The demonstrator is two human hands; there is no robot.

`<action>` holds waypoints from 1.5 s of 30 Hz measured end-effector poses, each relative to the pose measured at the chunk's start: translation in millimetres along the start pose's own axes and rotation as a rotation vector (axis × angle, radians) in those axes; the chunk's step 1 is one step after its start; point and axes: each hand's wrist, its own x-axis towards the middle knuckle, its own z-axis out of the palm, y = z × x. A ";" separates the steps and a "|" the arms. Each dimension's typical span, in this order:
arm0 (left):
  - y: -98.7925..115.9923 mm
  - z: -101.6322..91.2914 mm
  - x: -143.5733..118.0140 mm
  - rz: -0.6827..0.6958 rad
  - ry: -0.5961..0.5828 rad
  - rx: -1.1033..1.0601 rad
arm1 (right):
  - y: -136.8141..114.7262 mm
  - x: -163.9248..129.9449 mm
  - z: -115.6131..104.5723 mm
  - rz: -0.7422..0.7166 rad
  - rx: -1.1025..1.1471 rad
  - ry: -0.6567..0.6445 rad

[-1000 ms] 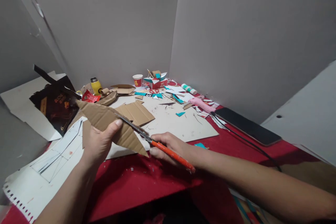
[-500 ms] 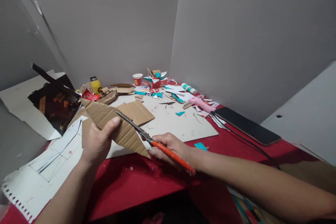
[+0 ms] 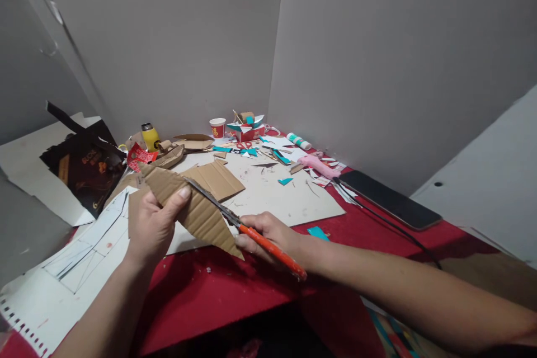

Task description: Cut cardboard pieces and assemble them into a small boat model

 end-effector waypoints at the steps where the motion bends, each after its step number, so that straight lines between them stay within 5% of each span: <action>1: 0.4 0.3 0.5 -0.005 -0.003 -0.011 | 0.8 -0.3 1.0 -0.005 0.032 -0.002; 25: -8.8 3.0 2.9 -0.157 -0.113 -0.116 | -4.2 4.8 5.7 0.072 0.198 0.075; 30: -1.5 -9.3 16.1 -0.101 0.092 -0.197 | -7.9 13.0 -19.1 0.180 -0.081 0.200; 34: 14.1 -25.2 30.9 0.057 0.299 -0.341 | -20.4 10.9 -32.8 0.333 -0.580 0.085; 38: 27.2 -35.0 37.8 0.176 0.409 -0.455 | -36.8 5.2 -17.2 0.321 -0.937 -0.118; 45: 25.8 -42.6 40.1 0.138 0.393 -0.378 | -41.3 11.6 -2.2 0.157 -0.890 -0.299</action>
